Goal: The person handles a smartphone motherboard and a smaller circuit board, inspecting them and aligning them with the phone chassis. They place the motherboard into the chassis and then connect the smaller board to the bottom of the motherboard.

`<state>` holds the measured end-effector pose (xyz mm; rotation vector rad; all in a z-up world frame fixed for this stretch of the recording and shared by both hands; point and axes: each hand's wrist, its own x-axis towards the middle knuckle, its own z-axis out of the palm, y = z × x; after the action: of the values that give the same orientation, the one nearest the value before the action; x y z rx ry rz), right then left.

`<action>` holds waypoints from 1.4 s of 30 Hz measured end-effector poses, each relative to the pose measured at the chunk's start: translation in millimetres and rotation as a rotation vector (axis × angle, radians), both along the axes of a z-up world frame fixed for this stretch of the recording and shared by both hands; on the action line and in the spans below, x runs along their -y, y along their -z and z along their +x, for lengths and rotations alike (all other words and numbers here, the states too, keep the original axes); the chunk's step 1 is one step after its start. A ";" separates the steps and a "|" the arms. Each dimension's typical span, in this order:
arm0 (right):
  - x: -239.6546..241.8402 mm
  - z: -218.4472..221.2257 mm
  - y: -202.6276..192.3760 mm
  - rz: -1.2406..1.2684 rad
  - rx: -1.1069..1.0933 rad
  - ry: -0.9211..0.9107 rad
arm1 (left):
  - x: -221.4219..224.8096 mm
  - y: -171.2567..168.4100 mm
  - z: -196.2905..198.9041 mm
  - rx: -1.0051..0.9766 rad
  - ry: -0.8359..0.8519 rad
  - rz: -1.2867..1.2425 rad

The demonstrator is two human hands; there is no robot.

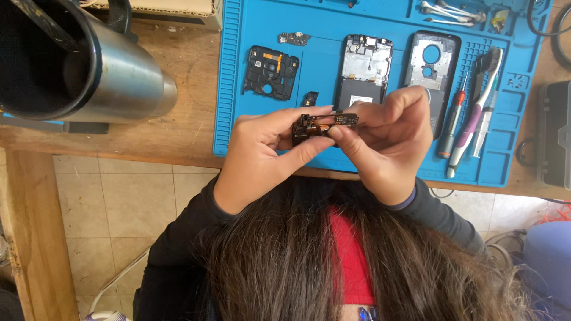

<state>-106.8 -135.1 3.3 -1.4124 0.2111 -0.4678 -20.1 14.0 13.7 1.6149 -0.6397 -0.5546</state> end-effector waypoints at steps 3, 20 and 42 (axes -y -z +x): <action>0.3 0.3 -0.8 -0.029 0.011 -0.006 | 2.6 -0.9 0.2 0.011 -0.012 -0.056; 9.6 -5.2 -6.5 -0.039 -0.013 -0.006 | 0.6 -8.4 -5.2 0.167 -0.050 -0.022; 9.5 -6.9 -11.1 0.023 -0.042 -0.041 | 1.6 -12.8 -1.9 0.169 -0.023 -0.029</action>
<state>-113.8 -144.6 14.5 -1.4023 0.2202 -0.4007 -22.1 12.4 26.5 1.6516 -0.7502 -0.3931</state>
